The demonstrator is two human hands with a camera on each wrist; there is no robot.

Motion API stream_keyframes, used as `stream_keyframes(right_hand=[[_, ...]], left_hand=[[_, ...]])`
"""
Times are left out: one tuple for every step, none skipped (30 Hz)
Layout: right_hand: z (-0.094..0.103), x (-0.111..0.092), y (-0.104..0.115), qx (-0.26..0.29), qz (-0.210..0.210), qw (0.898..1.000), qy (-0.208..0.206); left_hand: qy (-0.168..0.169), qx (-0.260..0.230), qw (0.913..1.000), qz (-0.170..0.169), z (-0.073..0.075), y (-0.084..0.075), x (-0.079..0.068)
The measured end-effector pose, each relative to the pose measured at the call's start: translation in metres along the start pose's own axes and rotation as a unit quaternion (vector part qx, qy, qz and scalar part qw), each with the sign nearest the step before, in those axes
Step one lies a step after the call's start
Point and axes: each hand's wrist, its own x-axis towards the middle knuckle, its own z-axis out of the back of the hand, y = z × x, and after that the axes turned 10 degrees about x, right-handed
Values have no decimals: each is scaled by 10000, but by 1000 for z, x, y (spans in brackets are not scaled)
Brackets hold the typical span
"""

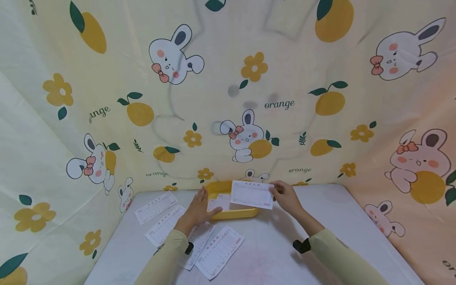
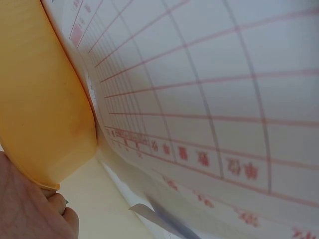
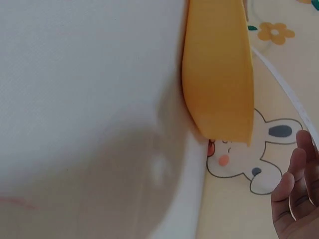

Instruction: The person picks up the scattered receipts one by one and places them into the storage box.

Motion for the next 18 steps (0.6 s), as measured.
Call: stream_keyframes(right_hand=[[-2, 1, 0, -3, -9, 10000, 29], [-4, 3, 0, 20, -15, 10000, 50], [-7, 4, 0, 8, -1, 10000, 75], [-9, 5, 0, 25, 20, 9999, 103], [-12, 7, 0, 45, 48, 9999, 119], [-14, 8, 0, 43, 98, 9998, 142], [-16, 10, 0, 57, 157, 9997, 158], [-18, 11, 0, 78, 201, 9996, 167], [-20, 13, -1, 65, 243, 9995, 192], [-22, 14, -1, 75, 261, 9994, 212], [-24, 15, -1, 79, 269, 9993, 227], [-26, 16, 0, 104, 269, 9993, 247], [-28, 16, 0, 130, 251, 9992, 274], [-30, 17, 0, 158, 225, 9992, 298], [-32, 18, 0, 173, 218, 9991, 327], [-34, 18, 0, 204, 205, 9990, 342], [-36, 19, 0, 224, 199, 9989, 363], [-38, 20, -1, 236, 189, 9988, 382]], left_hand=[[3, -15, 10000, 4, 0, 0, 0], [12, -21, 10000, 11, -1, 0, 0], [23, -23, 10000, 19, -1, -1, 0], [19, -3, 10000, 26, -1, 0, 0], [25, 23, 10000, 33, -2, 0, 1], [22, 18, 10000, 33, -2, 1, 1], [22, 13, 10000, 35, -2, 1, 1], [23, 16, 10000, 34, -2, 1, 2], [12, 15, 10000, 26, -3, 2, 2], [6, 20, 10000, 23, -3, 2, 2], [3, 4, 10000, 20, -3, 2, 2], [-4, -10, 10000, 15, -2, 2, 2], [-2, -9, 10000, 12, -2, 2, 2], [-1, 1, 10000, 10, -2, 2, 2], [-4, 13, 10000, 4, -2, 2, 2], [3, 17, 10000, 10, -2, 2, 2], [12, 11, 10000, 11, -2, 2, 2], [22, 14, 10000, 12, -2, 2, 2]])
